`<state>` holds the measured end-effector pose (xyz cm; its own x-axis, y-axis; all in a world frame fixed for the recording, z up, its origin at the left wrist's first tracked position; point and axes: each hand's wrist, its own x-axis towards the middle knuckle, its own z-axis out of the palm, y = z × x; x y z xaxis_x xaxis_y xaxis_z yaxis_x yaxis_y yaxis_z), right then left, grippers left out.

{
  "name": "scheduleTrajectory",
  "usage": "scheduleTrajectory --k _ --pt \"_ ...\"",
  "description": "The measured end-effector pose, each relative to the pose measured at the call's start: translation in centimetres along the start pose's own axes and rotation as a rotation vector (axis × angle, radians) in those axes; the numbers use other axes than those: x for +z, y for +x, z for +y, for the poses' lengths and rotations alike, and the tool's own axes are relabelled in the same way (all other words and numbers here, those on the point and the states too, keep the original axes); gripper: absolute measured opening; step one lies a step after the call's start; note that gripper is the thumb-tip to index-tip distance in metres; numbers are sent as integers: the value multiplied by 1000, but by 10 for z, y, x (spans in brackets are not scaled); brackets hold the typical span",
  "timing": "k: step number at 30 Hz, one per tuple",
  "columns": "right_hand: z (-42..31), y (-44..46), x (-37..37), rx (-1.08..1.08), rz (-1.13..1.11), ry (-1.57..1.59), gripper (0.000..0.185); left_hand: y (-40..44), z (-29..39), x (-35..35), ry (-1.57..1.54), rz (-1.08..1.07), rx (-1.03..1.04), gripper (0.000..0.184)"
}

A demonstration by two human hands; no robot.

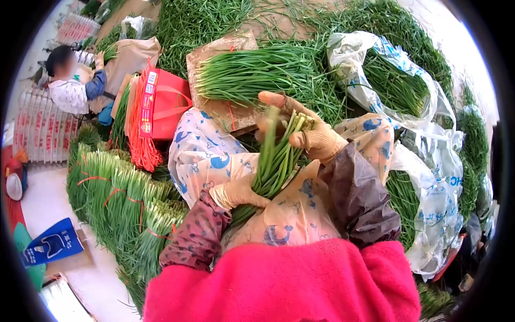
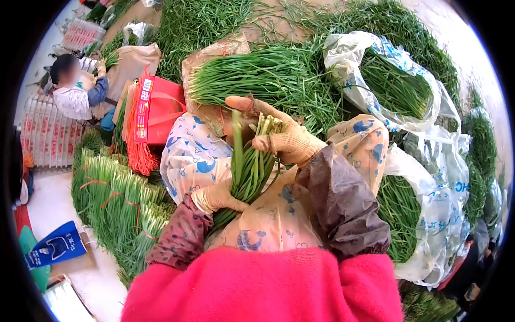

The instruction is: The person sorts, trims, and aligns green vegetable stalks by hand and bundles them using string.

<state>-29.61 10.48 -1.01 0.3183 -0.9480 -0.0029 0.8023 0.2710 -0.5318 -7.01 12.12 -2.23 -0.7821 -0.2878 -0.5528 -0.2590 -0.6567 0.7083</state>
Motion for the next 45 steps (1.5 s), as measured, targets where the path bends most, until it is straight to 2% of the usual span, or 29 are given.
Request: scheduleTrajectory --k 2,3,4,6,7,8,10,12,14,16,18,20,21,22,26,27,28,31,32,33,34,36,37,38,40,41,42,44,45 --pt "-12 4 -2 50 -290 -50 71 7 2 -3 191 -109 96 60" --pt "-18 7 2 48 -294 -109 68 8 6 -3 180 -123 -12 58" --pt "-24 3 13 44 -82 -238 55 11 4 -4 174 -122 4 58" --pt "-41 2 25 38 139 -422 34 19 0 -9 283 -92 149 60" --pt "-51 7 23 -95 211 -551 20 17 14 -1 121 -86 170 63" --pt "-68 10 22 -170 255 -562 15 18 13 -4 117 -89 188 63" --pt "-112 14 24 -353 428 -680 14 18 9 -21 197 76 171 70" --pt "-155 13 19 -621 429 -722 14 21 -7 -52 499 69 323 92" --pt "-186 10 38 -567 497 -1036 16 13 -19 -72 784 202 113 99" --pt "-203 14 43 -453 499 -1435 20 8 5 -72 902 203 -79 103" --pt "-211 12 47 -431 358 -1296 23 3 31 -76 990 204 35 103" --pt "-216 13 66 -390 124 -1273 25 0 66 -80 951 224 273 104" --pt "-214 13 74 -393 121 -1273 25 -5 91 -71 904 227 305 104" --pt "-211 14 82 -308 46 -1203 26 -8 118 -60 863 234 337 105" --pt "-176 32 92 -145 -195 -871 30 13 179 -18 426 -185 856 89" --pt "-153 33 98 -214 -183 -670 33 21 181 -4 439 -174 860 89" --pt "-146 36 97 -46 -309 -534 31 32 180 8 311 -247 820 96" --pt "-108 38 92 -46 -234 -485 30 45 149 25 -66 -366 720 97" --pt "-100 34 92 -30 -149 -487 34 42 132 38 -304 -375 726 96" --pt "-93 29 90 -11 -59 -485 38 44 121 42 -342 -240 739 85" --pt "-88 29 87 2 -44 -470 38 46 115 40 -359 -233 722 85" --pt "-79 34 79 -285 132 -917 52 47 110 36 -445 -371 400 75" --pt "-76 36 75 -494 186 -1145 63 48 109 38 -455 -303 403 73" --pt "-77 37 73 -487 193 -1136 63 50 109 35 -460 -298 392 73" --pt "-87 36 74 -776 76 -1499 57 50 110 30 -351 -316 388 79" --pt "-94 37 71 -732 -115 -1613 46 48 108 31 -450 -378 362 75" --pt "-96 36 71 -733 -106 -1610 46 49 109 29 -448 -379 354 75" --pt "-97 33 69 -437 -194 -1881 33 54 110 27 -278 -440 419 70" --pt "-95 35 66 -392 -162 -1915 34 44 113 37 -356 -282 355 65"
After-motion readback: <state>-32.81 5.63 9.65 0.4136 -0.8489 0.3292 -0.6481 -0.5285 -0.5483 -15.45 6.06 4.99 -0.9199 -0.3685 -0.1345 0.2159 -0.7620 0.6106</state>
